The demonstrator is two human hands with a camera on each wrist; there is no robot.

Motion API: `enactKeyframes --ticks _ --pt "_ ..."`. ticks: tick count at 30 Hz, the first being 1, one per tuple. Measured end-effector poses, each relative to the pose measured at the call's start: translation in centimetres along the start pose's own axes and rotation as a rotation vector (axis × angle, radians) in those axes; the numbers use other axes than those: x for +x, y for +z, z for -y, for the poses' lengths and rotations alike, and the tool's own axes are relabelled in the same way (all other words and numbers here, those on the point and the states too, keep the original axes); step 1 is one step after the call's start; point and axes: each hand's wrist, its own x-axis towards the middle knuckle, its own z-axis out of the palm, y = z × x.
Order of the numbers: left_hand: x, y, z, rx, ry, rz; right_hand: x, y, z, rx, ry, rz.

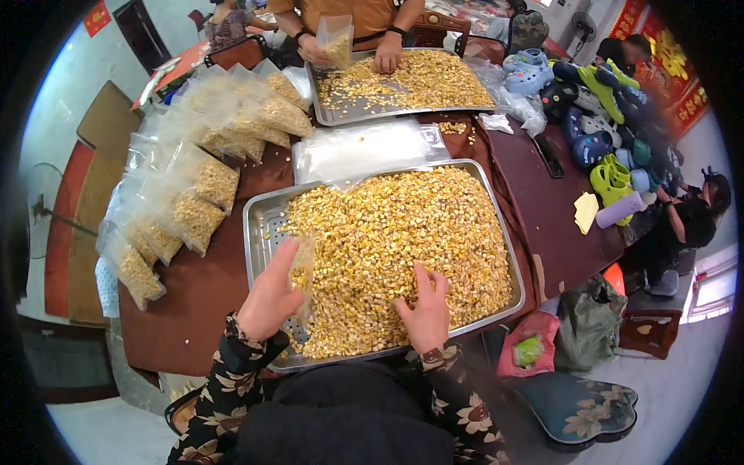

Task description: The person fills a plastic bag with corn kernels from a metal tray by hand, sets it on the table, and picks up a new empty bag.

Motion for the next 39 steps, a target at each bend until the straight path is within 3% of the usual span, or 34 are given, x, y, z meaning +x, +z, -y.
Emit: enactKeyframes --ticks 8,14,16,18,21,25,28,30,32,34,37,39 --pt "0.6 -4.0 1.8 -0.034 0.035 0.194 2.5 1.2 -0.6 0.006 -0.144 -0.106" --pt "-1.5 -7.0 3.1 -0.080 0.026 0.184 3.3 1.1 0.4 0.062 -0.007 -0.076" --pt "-2.5 -7.3 3.3 -0.063 0.044 0.132 3.7 1.4 0.1 0.386 0.210 0.027" --pt "-3.2 -7.8 3.2 -0.108 -0.025 0.130 3.9 1.2 0.4 0.466 0.210 0.093" --pt "-3.8 -8.2 2.9 -0.074 0.031 0.072 4.6 0.3 1.1 0.604 0.208 0.213" --pt "-3.8 -8.7 1.3 -0.101 -0.056 0.150 5.4 -1.0 2.0 0.691 0.231 0.315" --pt "-3.7 -5.1 1.2 -0.072 0.006 0.085 6.1 -2.1 2.2 0.784 0.264 0.423" --pt "-3.3 -3.0 0.3 -0.014 0.064 0.030 6.6 -3.0 3.2 0.838 0.223 0.456" --pt "-2.7 -1.8 -1.2 -0.075 -0.047 0.017 6.8 -4.3 5.6 0.902 0.238 0.559" --pt "-2.1 -0.3 -1.7 -0.044 -0.020 -0.008 7.3 -5.0 7.3 0.899 0.217 0.608" --pt "-1.4 1.0 -2.3 0.015 -0.037 -0.011 7.8 -4.8 9.9 0.895 0.126 0.728" --pt "-1.0 1.5 -2.5 0.032 -0.037 -0.038 7.9 -4.2 10.9 0.724 -0.013 0.884"
